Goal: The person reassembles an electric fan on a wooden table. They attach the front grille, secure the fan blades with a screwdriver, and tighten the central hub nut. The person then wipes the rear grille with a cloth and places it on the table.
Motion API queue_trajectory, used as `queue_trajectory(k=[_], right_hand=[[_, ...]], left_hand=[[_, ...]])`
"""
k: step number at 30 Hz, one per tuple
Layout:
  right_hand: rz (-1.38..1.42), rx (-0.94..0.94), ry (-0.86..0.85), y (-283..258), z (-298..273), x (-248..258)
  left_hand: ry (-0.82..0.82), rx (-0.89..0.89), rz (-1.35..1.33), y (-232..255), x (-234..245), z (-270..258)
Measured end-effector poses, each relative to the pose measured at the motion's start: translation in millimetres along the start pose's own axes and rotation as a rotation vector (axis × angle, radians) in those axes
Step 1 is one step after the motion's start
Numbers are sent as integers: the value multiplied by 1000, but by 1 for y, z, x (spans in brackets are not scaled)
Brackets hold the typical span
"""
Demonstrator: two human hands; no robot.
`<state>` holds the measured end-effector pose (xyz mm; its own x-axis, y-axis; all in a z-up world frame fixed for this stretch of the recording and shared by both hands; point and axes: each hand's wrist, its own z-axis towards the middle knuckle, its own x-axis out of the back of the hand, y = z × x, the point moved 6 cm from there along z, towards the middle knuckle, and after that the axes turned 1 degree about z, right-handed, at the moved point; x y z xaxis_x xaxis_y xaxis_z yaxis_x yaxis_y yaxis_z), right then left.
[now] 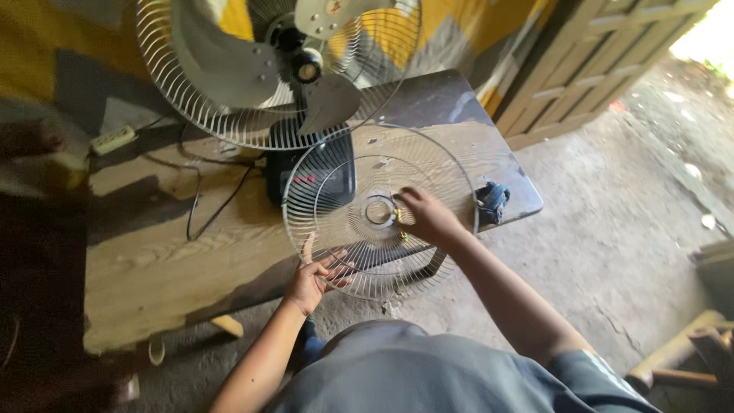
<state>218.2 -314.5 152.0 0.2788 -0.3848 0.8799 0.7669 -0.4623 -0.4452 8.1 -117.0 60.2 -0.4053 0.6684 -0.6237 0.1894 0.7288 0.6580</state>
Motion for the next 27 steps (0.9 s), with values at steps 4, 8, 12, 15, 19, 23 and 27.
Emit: queue_trajectory(k=[4,8,12,15,19,23,27], right_hand=[[-9,97,-195,-21,21,-54],[113,-15,-188,-5,21,-67],[182,-160,223,46,-3,-27],[320,-266,648,93,-31,1],[150,-612,355,139,-40,-51],[154,-702,-13,131,-32,-122],[132,-785,-25,108,-17,-157]], left_hand=[[-48,-69,-6,-9,-8,-7],[-20,-92,-23,-13,2,-10],[107,-55,-21,-15,36,-27],[101,-112,-38,-11,56,-46],[133,-164,-90,0,82,-70],[203,-191,-74,13,93,-86],[295,-179,-85,22,108,-109]])
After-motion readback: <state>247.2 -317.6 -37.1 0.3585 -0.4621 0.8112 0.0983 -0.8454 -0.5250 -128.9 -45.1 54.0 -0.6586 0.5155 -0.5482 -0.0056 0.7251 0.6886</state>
